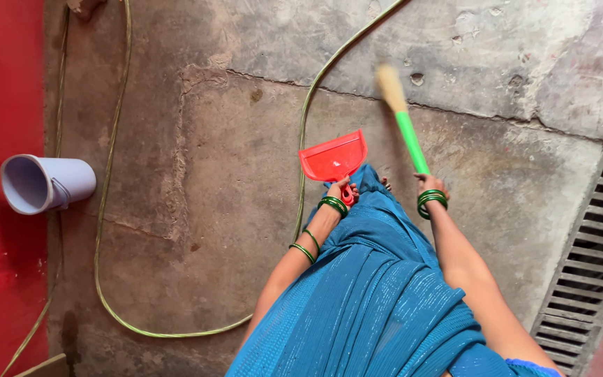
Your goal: The person sweeps a concrete floor with a broom and dustpan, moving debris toward a drain and collecting it into the dustpan. The person repeatedly sweeps different areas and occasionally transfers debris into the dustpan.
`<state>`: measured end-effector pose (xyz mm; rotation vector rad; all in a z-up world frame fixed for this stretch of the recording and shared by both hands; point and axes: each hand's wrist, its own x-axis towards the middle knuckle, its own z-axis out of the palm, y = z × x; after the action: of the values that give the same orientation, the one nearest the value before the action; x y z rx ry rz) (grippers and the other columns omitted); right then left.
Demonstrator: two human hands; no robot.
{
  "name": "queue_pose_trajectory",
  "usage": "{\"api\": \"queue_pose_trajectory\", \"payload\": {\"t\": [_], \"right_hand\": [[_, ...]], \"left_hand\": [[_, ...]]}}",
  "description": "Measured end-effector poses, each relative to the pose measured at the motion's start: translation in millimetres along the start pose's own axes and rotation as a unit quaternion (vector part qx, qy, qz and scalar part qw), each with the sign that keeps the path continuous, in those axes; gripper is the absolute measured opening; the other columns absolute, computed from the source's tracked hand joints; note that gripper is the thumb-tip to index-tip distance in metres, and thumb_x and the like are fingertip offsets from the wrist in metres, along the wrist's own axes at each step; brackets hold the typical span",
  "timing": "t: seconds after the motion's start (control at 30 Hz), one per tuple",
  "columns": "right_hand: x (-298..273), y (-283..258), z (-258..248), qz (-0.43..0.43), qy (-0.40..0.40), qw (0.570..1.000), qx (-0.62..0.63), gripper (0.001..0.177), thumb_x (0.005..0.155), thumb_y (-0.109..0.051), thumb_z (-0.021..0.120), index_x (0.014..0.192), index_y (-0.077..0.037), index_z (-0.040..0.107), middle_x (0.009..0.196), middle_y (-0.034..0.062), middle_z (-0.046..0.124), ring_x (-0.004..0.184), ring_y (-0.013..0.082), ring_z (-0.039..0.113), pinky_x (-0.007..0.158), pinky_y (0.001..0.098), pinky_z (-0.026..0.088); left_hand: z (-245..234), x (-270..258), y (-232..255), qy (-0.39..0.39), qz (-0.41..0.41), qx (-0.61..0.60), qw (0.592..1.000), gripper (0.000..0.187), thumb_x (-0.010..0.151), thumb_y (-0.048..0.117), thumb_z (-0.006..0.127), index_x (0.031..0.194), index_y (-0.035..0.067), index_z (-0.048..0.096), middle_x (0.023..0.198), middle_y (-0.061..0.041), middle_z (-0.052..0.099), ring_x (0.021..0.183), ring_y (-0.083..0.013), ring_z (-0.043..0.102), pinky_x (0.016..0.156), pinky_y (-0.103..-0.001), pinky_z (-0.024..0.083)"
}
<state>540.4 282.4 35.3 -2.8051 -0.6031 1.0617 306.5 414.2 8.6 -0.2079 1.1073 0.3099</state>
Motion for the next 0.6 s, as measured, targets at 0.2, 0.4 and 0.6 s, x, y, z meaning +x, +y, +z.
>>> {"api": "queue_pose_trajectory", "payload": {"t": [0.2,0.4,0.6], "right_hand": [[18.4,17.5,-24.4,0.049,0.122,0.986,0.106,0.025,0.096,-0.036,0.066,0.120,-0.040,0.075,0.114,0.0165,0.072,0.105,0.0376,0.068,0.089,0.0519,0.053],[1.3,-4.5,9.1,0.000,0.133,0.988,0.084,0.030,0.095,-0.041,0.070,0.124,-0.037,0.070,0.103,0.0217,0.068,0.098,0.0417,0.067,0.085,0.0536,0.053],[3.6,-45.5,22.5,-0.113,0.067,0.991,-0.018,0.029,0.101,-0.034,0.059,0.127,-0.044,0.069,0.111,0.0203,0.063,0.095,0.0435,0.068,0.083,0.0547,0.054]], "left_hand": [[22.0,18.0,-0.3,-0.021,-0.042,0.070,0.996,0.037,0.097,0.031,0.068,0.092,-0.004,0.059,0.073,-0.016,0.061,0.062,-0.0254,0.059,0.054,-0.033,0.053],[41.6,20.4,9.0,0.004,-0.067,0.071,0.995,0.038,0.098,0.032,0.068,0.093,-0.005,0.059,0.073,-0.015,0.061,0.061,-0.0248,0.060,0.053,-0.033,0.053],[66.3,50.2,45.0,0.015,-0.066,0.105,0.992,0.026,0.097,0.028,0.067,0.094,0.003,0.060,0.076,-0.013,0.063,0.062,-0.0245,0.059,0.055,-0.035,0.053]]}}
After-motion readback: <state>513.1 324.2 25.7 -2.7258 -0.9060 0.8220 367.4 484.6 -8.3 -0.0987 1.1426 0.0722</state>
